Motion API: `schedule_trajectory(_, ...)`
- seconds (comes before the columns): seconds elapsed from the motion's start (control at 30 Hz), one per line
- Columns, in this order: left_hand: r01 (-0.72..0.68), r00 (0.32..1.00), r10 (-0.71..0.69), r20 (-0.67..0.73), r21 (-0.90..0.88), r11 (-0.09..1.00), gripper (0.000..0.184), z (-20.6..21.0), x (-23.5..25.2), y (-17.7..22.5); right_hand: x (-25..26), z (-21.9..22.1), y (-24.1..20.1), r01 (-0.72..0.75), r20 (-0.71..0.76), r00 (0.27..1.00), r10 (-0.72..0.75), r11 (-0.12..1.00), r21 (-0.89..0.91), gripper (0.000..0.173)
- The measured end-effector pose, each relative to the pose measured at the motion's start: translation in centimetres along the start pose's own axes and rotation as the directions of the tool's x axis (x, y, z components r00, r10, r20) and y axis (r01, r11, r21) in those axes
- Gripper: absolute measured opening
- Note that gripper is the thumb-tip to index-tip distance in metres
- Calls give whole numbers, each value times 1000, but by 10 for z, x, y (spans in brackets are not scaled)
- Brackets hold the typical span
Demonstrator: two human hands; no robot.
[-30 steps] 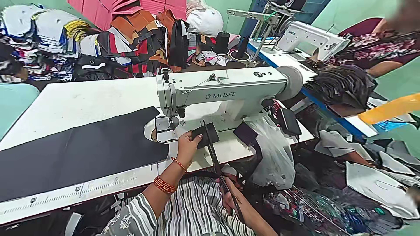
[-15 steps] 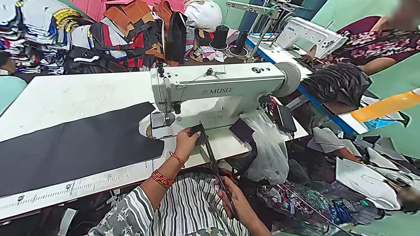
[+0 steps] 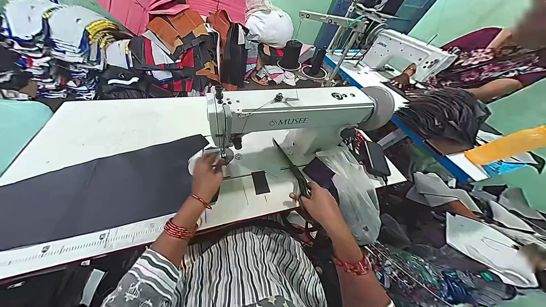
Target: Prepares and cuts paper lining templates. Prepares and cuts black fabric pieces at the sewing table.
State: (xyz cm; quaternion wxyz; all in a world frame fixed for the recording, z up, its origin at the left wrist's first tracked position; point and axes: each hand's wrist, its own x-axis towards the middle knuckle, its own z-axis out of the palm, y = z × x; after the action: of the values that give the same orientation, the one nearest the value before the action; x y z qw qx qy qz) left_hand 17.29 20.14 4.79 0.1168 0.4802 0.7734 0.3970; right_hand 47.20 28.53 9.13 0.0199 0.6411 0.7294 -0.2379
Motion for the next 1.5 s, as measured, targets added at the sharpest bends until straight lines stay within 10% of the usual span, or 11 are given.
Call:
schedule_trajectory(0.17, 221, 966, -258, 29, 434, 873, 63, -53, 20, -73, 23, 3, -21, 38, -93, 995, -47, 995, -89, 58)
schedule_trajectory(0.33, 96, 961, -213, 175, 514, 852, 64, -79, -17, -111, 20, 7, -34, 150, -170, 970, -174, 978, -145, 50)
schedule_trajectory(0.57, -110, 983, 60, 172, 295, 949, 53, -92, -62, -110, 24, 58, -46, 733, -206, 659, -723, 679, -37, 22)
schedule_trajectory(0.97, 66, 830, -223, 512, 306, 950, 36, -54, 19, -43, 6, 102, -91, 813, -174, 581, -795, 576, 82, 34)
schedule_trajectory(1.27, 115, 847, 2, 532, -188, 975, 20, -65, 6, -51, 9, 100, -94, 764, -127, 639, -759, 608, 215, 60)
schedule_trajectory(1.5, 110, 852, -169, 496, 146, 983, 25, -37, -13, -16, 6, 107, -105, 750, -100, 646, -757, 604, 269, 68)
